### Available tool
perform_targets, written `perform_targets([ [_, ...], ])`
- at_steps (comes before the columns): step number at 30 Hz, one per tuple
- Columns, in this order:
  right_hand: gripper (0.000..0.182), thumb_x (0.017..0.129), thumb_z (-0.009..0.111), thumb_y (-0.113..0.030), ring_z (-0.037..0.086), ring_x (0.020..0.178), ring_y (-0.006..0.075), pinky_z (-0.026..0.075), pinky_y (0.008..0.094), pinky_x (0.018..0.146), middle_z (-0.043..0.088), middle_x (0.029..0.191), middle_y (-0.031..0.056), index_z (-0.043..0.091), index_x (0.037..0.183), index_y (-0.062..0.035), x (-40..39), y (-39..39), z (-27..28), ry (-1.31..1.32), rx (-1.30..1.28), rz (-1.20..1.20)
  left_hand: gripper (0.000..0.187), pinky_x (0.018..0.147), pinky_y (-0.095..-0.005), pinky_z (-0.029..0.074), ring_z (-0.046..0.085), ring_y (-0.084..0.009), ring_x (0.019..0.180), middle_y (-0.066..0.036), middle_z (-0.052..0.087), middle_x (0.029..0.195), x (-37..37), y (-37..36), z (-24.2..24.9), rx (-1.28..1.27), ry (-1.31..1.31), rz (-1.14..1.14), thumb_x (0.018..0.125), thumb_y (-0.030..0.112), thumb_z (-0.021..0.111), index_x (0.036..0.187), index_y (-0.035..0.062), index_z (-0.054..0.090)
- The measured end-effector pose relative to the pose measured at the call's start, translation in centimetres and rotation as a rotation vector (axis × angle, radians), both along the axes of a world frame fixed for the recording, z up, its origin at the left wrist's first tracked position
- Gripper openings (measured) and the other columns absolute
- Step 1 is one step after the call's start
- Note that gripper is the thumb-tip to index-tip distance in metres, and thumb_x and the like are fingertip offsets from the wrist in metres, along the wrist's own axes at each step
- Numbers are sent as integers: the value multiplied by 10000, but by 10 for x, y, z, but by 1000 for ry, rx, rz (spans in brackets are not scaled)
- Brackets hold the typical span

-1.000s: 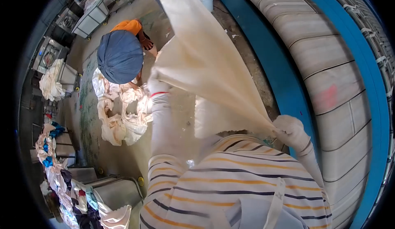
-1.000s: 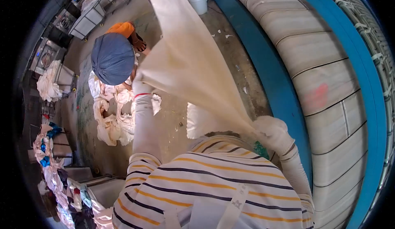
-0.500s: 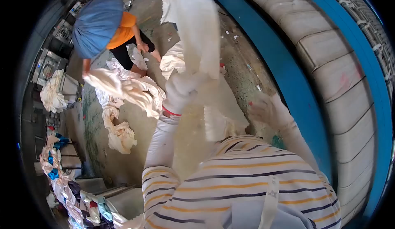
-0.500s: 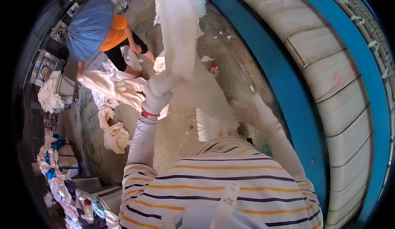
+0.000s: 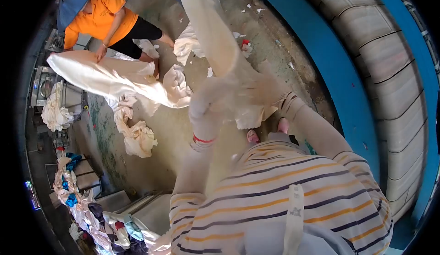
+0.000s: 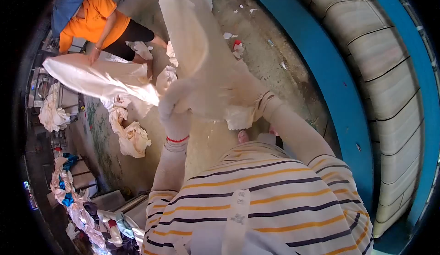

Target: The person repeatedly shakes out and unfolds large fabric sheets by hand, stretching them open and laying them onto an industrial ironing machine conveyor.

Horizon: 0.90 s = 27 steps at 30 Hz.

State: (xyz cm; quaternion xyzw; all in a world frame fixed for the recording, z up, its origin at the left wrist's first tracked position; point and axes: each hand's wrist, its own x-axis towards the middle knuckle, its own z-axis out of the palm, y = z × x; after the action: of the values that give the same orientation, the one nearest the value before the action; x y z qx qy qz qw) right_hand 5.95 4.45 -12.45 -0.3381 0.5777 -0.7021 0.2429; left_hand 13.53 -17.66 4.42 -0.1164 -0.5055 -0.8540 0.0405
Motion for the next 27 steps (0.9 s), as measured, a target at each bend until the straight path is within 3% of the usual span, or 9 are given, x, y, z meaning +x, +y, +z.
perform_targets([
  [2,369,924,476,-376,520,1087,277,446,444,881,543,1147,139,510,1166,-99,13,-20,43,-349,-69,-66,403,867,-317,473,620,-229,981,-100,659,1056,11,-6,-3,-521,278,43,715,-76,572,1112,-33,625],
  [6,146,885,569,-182,614,930,215,505,362,776,629,974,63,627,987,-94,46,-42,104,-854,-116,-180,433,843,-315,485,627,-226,985,-101,660,1062,35,-10,-18,-404,103,-23,729,-1,643,1160,-10,598],
  [8,154,854,589,-139,632,870,195,516,328,734,642,937,55,636,981,-66,60,-36,102,-677,-2,-168,456,817,-317,496,635,-228,971,-99,663,1063,47,-16,-45,-392,62,56,735,49,679,1181,24,592],
  [12,200,817,593,-107,642,846,211,518,337,715,655,922,101,640,1002,-45,81,-23,90,-108,258,-162,428,759,-332,512,653,-249,897,-124,671,989,77,-10,-58,-1048,67,159,733,137,726,1141,83,608],
  [14,213,819,572,-121,643,856,255,516,361,724,655,914,138,647,1011,-68,97,-33,151,-509,401,-151,416,740,-341,516,655,-268,868,-139,669,951,90,4,-87,-1079,-57,122,736,170,743,1125,106,610],
  [18,213,891,562,-219,626,795,248,497,318,721,640,863,98,633,996,-46,124,-21,150,724,699,-239,376,750,-401,507,646,-339,878,-170,667,943,93,40,-60,-1282,-48,69,760,216,720,1105,110,613],
  [21,213,907,544,-192,634,866,288,499,351,763,631,907,151,629,1051,-59,133,11,196,474,713,-166,339,764,-415,502,642,-350,892,-171,667,957,86,66,-90,-1407,-45,191,773,212,689,1090,111,629],
  [24,246,910,542,-290,630,918,281,517,402,726,643,1036,142,637,1064,-123,149,62,236,417,413,-273,302,759,-411,510,653,-339,875,-177,660,963,66,93,-99,-1130,-90,435,804,229,645,1087,127,637],
  [27,269,989,458,-210,633,922,200,511,310,771,644,1016,124,609,1117,-27,196,173,219,252,467,-1022,257,699,-401,522,662,-315,807,-151,666,930,23,71,-204,-1226,-157,613,805,217,631,1047,133,649],
])
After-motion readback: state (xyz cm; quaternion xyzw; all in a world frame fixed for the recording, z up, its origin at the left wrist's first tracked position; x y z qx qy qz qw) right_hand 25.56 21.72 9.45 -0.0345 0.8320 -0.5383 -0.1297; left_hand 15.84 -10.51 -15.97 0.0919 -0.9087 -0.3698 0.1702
